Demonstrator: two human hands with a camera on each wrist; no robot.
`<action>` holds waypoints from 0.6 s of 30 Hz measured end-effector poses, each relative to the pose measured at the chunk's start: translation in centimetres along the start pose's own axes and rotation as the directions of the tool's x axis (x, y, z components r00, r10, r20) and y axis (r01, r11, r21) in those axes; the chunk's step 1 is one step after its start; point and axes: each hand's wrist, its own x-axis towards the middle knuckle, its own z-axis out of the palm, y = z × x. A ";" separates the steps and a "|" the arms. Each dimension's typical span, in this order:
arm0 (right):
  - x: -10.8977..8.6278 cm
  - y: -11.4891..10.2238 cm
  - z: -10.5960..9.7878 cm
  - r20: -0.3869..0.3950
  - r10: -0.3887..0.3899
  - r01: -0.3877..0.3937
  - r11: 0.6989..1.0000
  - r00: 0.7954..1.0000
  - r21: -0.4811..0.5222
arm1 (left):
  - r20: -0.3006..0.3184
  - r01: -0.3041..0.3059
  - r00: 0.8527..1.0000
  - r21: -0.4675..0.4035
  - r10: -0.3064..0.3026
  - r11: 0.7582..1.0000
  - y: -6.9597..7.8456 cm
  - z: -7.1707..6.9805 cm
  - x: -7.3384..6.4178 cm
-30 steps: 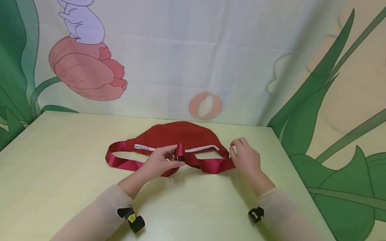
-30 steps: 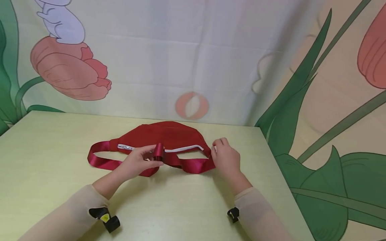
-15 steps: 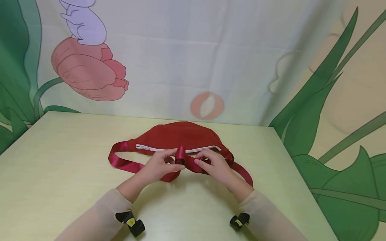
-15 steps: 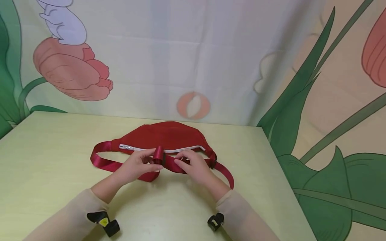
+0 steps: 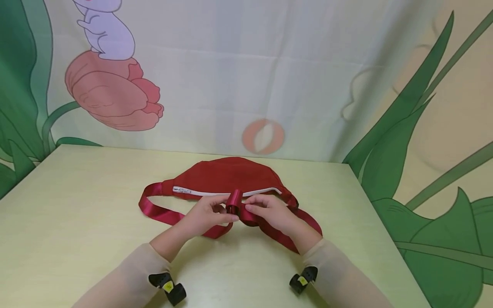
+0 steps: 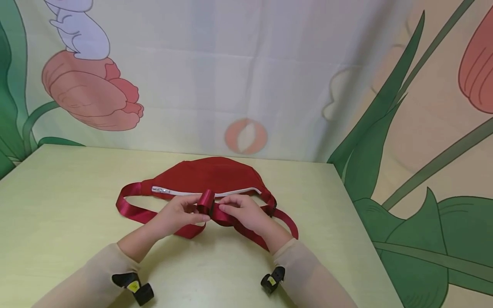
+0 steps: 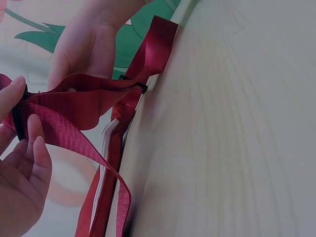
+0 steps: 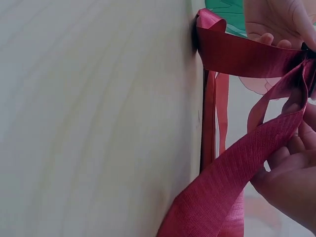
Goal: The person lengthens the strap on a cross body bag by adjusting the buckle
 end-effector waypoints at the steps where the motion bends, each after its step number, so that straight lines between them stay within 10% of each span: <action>1: 0.0 0.0 0.0 0.005 0.000 0.000 1.000 1.000 0.010 | 0.003 -0.001 1.000 -0.007 0.001 1.000 -0.1 0.1 0.0; 18: 0.0 -0.6 0.0 0.013 -0.014 0.013 0.998 1.000 0.055 | 0.014 0.025 1.000 -0.031 -0.024 0.999 0.1 0.2 -0.1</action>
